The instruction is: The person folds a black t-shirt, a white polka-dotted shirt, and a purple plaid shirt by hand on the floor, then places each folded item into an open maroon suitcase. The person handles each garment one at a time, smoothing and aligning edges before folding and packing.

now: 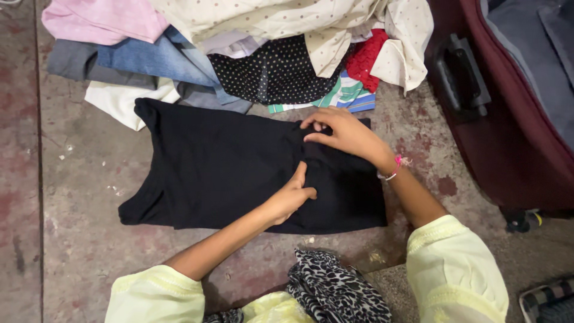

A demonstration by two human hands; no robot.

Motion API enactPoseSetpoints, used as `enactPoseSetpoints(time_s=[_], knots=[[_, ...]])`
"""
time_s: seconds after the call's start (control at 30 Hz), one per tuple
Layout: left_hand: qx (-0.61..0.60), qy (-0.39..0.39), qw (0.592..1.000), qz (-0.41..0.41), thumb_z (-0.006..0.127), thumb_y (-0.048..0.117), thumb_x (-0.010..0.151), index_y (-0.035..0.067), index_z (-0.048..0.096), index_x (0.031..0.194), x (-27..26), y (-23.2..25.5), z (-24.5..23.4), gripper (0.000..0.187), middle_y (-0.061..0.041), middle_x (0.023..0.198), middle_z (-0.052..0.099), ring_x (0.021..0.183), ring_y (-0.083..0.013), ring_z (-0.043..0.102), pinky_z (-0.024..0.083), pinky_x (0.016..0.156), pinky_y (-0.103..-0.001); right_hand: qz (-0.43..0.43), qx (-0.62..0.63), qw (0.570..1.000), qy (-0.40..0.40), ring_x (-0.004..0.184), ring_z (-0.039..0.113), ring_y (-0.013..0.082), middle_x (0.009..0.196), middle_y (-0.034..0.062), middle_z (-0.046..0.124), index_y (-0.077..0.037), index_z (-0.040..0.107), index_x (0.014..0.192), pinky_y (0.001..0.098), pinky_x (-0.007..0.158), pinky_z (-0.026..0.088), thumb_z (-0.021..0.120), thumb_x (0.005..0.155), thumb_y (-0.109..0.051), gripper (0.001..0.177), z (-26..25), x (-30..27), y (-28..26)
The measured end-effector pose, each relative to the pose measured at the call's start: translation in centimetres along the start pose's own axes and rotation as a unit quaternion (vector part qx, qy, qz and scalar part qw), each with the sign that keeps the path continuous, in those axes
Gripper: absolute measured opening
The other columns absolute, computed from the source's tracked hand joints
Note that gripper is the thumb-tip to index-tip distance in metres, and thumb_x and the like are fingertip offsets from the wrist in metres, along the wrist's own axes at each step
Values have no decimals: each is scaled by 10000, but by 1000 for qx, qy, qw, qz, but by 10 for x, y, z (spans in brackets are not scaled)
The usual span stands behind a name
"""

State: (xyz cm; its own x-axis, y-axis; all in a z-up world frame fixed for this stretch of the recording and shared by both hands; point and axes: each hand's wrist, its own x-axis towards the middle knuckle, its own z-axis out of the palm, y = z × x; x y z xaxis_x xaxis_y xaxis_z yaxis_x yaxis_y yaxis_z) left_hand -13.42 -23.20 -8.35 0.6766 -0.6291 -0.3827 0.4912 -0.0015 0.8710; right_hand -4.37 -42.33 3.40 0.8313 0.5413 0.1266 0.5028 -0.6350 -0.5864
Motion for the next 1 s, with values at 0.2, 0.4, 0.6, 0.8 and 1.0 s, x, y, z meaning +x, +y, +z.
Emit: enactPoseSetpoints(time_s=[0.2, 0.4, 0.6, 0.8, 1.0], knots=[[14, 7, 1000, 20, 592, 3, 782, 17, -31, 1624, -16, 22, -5, 1047, -170, 1731, -23, 1598, -237, -29, 161, 1221, -287, 8, 78, 994, 70, 816, 638, 178, 894, 79, 643, -53, 637, 1073, 329, 718, 506, 726, 980, -190, 189, -8, 0, -6], [-51, -28, 998, 37, 559, -46, 773, 82, -60, 1623, -66, 62, -47, 1059, -117, 1728, 54, 1551, -203, 168, 348, 1103, -275, 57, 98, 988, 106, 699, 625, 197, 840, 88, 660, -46, 578, 1138, 334, 647, 484, 670, 1031, -175, 190, 4, 17, -23], [-41, 60, 985, -155, 654, 62, 848, 158, 53, 1694, -103, 75, -70, 1042, -271, 1589, 415, 1394, -512, 328, 292, 995, -551, -45, -16, 995, 83, 790, 700, 310, 849, 133, 697, -58, 637, 1070, 410, 676, 523, 755, 950, -265, 266, 40, 48, -32], [85, 22, 994, 69, 732, 28, 851, 48, 66, 1623, -118, 58, -69, 1019, -153, 1621, 304, 1472, -197, 318, 284, 1152, -279, -36, 20, 994, 100, 773, 704, 291, 883, 115, 716, -61, 677, 1010, 398, 651, 535, 752, 935, -307, 268, 37, 56, -43], [178, 68, 975, 117, 635, 97, 898, 93, 216, 1613, -138, 89, -92, 829, -224, 1518, 473, 1302, -237, 524, 422, 1068, -305, -34, -49, 993, 106, 852, 671, 312, 960, 102, 677, -79, 672, 1089, 423, 715, 520, 741, 961, -287, 255, 45, 63, -49]])
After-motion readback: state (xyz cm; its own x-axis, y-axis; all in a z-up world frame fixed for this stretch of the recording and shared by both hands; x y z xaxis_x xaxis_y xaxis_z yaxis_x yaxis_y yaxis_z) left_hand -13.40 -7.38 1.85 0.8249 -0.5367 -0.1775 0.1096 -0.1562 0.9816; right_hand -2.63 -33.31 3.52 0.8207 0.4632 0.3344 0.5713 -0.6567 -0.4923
